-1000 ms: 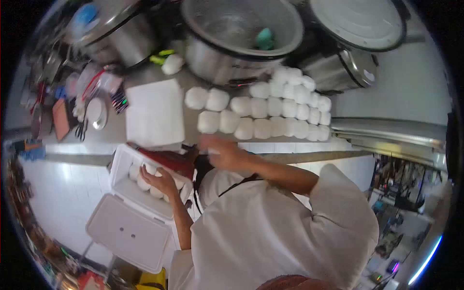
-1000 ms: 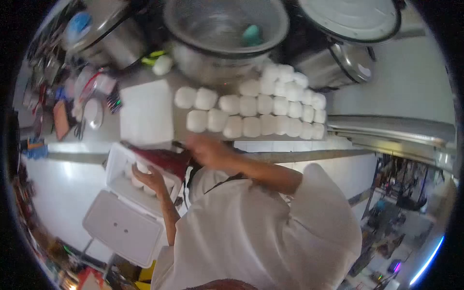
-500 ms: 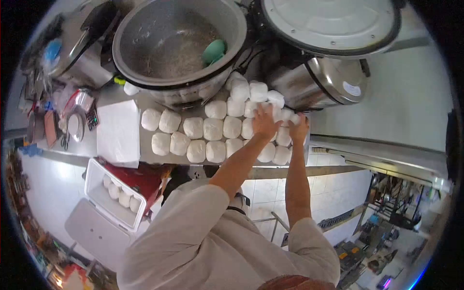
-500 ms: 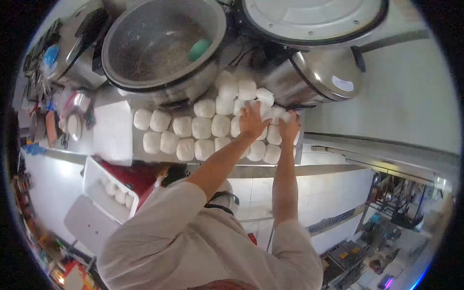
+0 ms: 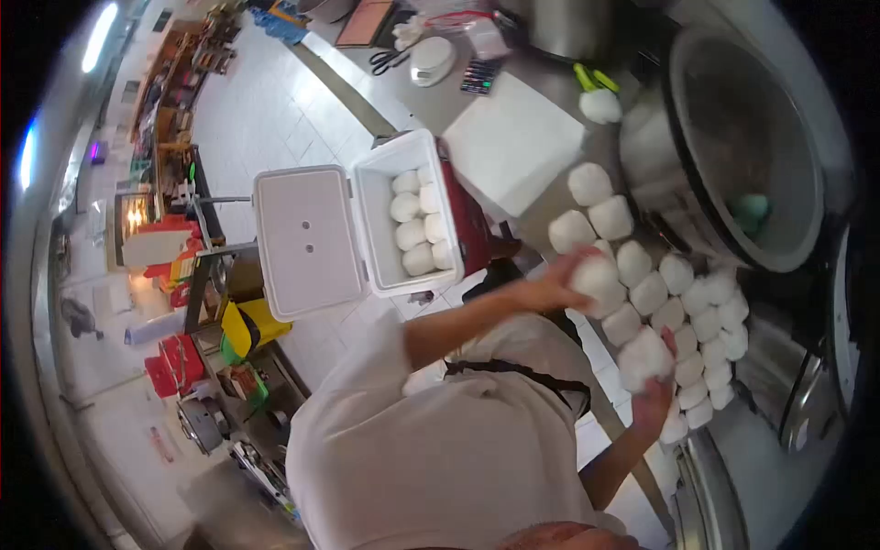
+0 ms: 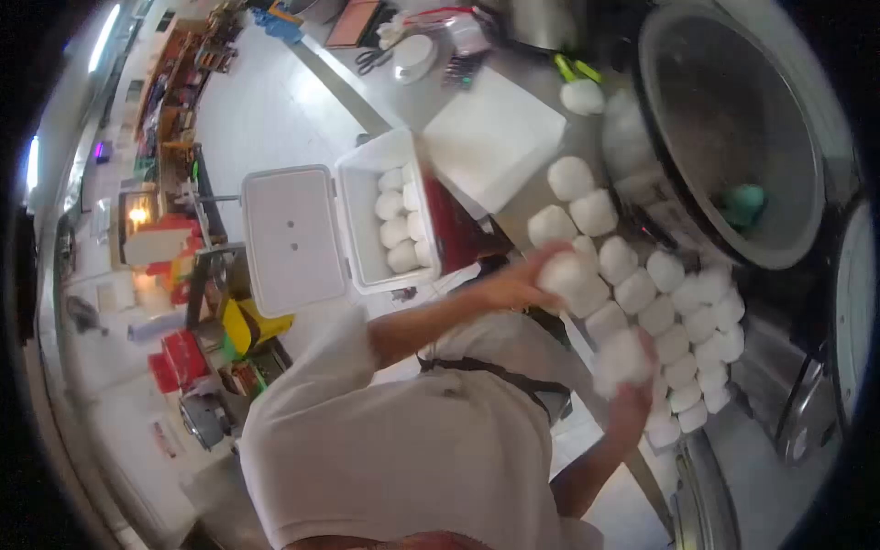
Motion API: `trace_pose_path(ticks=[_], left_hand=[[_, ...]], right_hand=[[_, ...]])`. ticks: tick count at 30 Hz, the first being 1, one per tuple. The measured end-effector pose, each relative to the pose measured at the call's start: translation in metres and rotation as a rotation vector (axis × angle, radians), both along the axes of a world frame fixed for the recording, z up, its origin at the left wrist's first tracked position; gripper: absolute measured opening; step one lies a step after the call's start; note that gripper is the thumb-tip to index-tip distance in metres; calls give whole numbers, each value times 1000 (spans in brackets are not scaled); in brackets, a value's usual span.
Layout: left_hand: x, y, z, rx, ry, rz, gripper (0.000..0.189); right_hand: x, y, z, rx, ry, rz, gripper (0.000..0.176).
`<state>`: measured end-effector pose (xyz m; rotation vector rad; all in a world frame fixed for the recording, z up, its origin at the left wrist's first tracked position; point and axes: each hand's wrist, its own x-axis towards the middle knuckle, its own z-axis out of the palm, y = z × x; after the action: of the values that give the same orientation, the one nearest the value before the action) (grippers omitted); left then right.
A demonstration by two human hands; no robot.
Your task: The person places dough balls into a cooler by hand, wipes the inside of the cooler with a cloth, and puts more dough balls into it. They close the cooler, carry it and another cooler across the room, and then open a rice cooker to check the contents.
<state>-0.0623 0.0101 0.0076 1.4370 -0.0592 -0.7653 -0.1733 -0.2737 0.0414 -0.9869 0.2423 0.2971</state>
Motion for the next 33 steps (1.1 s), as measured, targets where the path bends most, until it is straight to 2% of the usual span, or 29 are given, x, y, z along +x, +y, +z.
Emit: trace_pose_path(ticks=[1, 2, 3, 4, 5, 6, 7, 8, 9, 11, 12, 14, 15, 19, 21, 22, 24, 27, 29, 31, 32, 33], left_hand=[[1, 66, -4, 37, -32, 147, 88], [2, 171, -17, -87, 48, 474, 85], [7, 222, -16, 249, -131, 510, 82], [9, 259, -23, 381, -241, 596, 81], [10, 290, -37, 514, -348, 678, 80], [12, 316, -58, 651, -411, 694, 77], [14, 340, -84, 788, -473, 706, 73], [19, 361, -108, 925, -536, 714, 70], [27, 378, -129, 963, -510, 700, 69], [29, 392, -168, 1036, -429, 655, 67], [33, 385, -170, 1044, -355, 634, 67], [33, 357, -177, 1151, -525, 747, 63], [28, 350, -185, 1203, -605, 805, 61], [26, 352, -207, 1090, -522, 835, 63], [24, 350, -206, 1199, -560, 735, 64], [22, 350, -212, 1277, -572, 694, 65], [16, 352, -228, 1398, -671, 658, 71], [-5, 341, -245, 1478, -551, 589, 75], [-33, 333, -244, 1576, -545, 481, 76], [-64, 332, -246, 1591, -586, 314, 70], [-58, 316, -217, 1440, -412, 364, 65], [-43, 293, -156, 1287, -234, 390, 59]], right_hand=[[27, 37, 14, -46, -88, 200, 71], [87, 130, 39, -428, -135, 491, 75], [113, 184, 19, -387, -291, 593, 80], [138, 240, 16, -377, -374, 657, 78], [154, 300, -16, -442, -444, 717, 79], [168, 357, -33, -560, -639, 660, 71], [178, 411, -72, -632, -826, 598, 67], [183, 455, -96, -731, -820, 645, 60], [188, 494, -123, -1052, -830, 739, 50], [199, 528, -164, -1426, -967, 693, 44], [196, 535, -183, -1482, -1008, 674, 44], [197, 536, -215, -1614, -1082, 608, 43], [192, 536, -223, -1603, -1034, 614, 44], [187, 535, -228, -1542, -942, 574, 49], [181, 531, -228, -1546, -978, 538, 51], [176, 534, -224, -1494, -904, 520, 50], [154, 535, -211, -1584, -809, 543, 51], [103, 517, -214, -1666, -659, 695, 56], [92, 488, -180, -1418, -455, 1057, 54], [87, 431, -128, -967, -479, 1043, 51], [84, 388, -103, -764, -466, 1001, 50], [80, 345, -80, -788, -451, 844, 48]])
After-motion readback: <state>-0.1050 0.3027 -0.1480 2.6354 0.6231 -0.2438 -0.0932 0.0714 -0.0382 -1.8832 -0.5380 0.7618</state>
